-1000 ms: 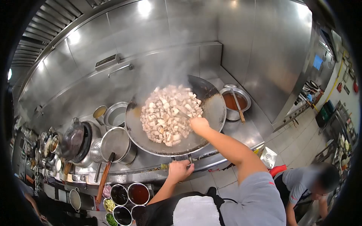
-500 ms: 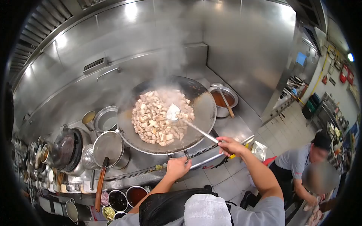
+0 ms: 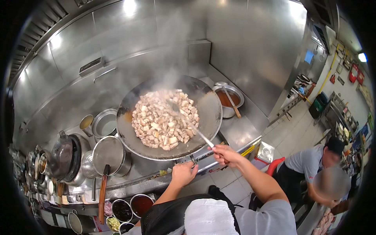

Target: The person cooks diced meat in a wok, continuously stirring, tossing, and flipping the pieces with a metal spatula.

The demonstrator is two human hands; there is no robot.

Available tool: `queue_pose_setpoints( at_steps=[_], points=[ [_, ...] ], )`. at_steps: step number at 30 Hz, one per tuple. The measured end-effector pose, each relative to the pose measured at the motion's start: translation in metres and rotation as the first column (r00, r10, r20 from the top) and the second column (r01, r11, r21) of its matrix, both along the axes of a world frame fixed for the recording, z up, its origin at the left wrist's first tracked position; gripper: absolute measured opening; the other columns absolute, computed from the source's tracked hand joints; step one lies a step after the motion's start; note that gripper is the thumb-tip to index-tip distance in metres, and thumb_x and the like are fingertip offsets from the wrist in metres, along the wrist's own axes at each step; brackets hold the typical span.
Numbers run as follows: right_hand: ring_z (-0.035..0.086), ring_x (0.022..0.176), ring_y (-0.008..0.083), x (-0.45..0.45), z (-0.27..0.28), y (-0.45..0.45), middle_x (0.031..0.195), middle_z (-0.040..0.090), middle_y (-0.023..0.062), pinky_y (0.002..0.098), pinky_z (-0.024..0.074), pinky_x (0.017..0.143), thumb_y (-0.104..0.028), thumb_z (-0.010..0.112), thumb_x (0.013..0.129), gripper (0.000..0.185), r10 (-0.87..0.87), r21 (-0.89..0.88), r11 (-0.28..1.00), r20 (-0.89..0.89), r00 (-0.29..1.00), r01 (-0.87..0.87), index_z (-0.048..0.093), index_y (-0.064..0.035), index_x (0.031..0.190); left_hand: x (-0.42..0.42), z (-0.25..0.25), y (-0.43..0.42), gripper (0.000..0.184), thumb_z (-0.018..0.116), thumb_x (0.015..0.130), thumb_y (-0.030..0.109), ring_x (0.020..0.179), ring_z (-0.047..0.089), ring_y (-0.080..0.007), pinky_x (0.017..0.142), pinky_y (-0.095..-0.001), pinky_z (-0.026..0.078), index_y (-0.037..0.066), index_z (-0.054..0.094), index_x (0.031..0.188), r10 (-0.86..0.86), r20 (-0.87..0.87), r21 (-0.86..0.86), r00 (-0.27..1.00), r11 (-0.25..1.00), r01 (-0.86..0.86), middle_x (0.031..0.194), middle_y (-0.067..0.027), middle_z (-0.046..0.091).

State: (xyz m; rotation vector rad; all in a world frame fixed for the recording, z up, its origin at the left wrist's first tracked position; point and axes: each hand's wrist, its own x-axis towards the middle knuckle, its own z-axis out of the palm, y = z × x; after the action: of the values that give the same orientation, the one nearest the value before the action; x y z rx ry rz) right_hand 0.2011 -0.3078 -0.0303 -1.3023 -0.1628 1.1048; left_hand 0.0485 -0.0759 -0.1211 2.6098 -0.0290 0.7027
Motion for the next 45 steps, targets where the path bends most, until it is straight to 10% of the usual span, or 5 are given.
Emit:
queue_pose_setpoints(
  at_steps=[6, 10, 24, 31, 45],
  points=[
    [0.075, 0.079, 0.0323, 0.191, 0.032, -0.017, 0.087, 0.077, 0.0148, 0.0448, 0.0618, 0.074, -0.033, 0.072, 0.098, 0.032, 0.478, -0.52, 0.797, 0.854, 0.207, 0.307, 0.076, -0.0056, 0.114, 0.0, 0.004, -0.001, 0.037, 0.074, 0.098, 0.04, 0.065, 0.072, -0.0343, 0.064, -0.049, 0.057, 0.011, 0.063, 0.078, 0.007, 0.024, -0.019, 1.0, 1.0, -0.007, 0.07, -0.0111, 0.07],
    [0.075, 0.108, 0.0422, 0.261, 0.086, -0.001, 0.112, 0.079, 0.0218, 0.0535, 0.0598, 0.095, -0.033, 0.071, 0.096, 0.033, 0.725, -0.673, 0.533, 0.676, 0.134, 0.512, 0.078, -0.006, 0.114, 0.004, 0.004, -0.004, 0.037, 0.074, 0.099, 0.039, 0.064, 0.069, -0.0321, 0.063, -0.0478, 0.052, 0.012, 0.062, 0.076, 0.05, -0.005, -0.044, 0.999, 0.998, -0.05, 0.071, -0.0081, 0.068],
    [0.077, 0.104, 0.0406, 0.397, 0.053, 0.282, 0.104, 0.08, 0.0195, 0.0543, 0.0605, 0.091, -0.016, 0.065, 0.093, 0.024, 0.619, -0.746, 0.666, 0.545, -0.566, 0.01, 0.077, -0.0069, 0.112, 0.027, 0.004, -0.026, 0.044, 0.083, 0.086, 0.026, 0.051, 0.061, -0.0238, 0.055, -0.0394, 0.046, 0.015, 0.052, 0.057, 0.399, 0.081, -0.002, 0.913, 0.916, -0.4, 0.054, 0.0003, 0.059],
    [0.078, 0.079, 0.0367, 0.353, 0.105, 0.189, 0.08, 0.077, 0.0164, 0.0524, 0.0607, 0.07, -0.019, 0.065, 0.097, 0.018, 0.503, -0.691, 0.716, 0.419, -0.756, 0.093, 0.069, -0.0068, 0.109, 0.028, 0.006, -0.032, 0.045, 0.083, 0.086, 0.023, 0.052, 0.06, -0.0238, 0.056, -0.0391, 0.045, 0.015, 0.05, 0.058, 0.42, 0.093, 0.033, 0.903, 0.905, -0.425, 0.054, -0.0002, 0.056],
    [0.076, 0.09, 0.0414, 0.425, 0.161, 0.024, 0.093, 0.08, 0.0162, 0.0537, 0.0614, 0.083, -0.03, 0.08, 0.092, 0.025, 0.71, -0.631, 0.702, 0.586, -0.391, 0.33, 0.077, -0.0109, 0.107, 0.025, -0.002, -0.026, 0.042, 0.083, 0.084, 0.024, 0.051, 0.058, -0.0225, 0.056, -0.0377, 0.042, 0.017, 0.052, 0.057, 0.407, 0.179, 0.014, 0.896, 0.909, -0.416, 0.054, 0.0004, 0.057]
  ],
)
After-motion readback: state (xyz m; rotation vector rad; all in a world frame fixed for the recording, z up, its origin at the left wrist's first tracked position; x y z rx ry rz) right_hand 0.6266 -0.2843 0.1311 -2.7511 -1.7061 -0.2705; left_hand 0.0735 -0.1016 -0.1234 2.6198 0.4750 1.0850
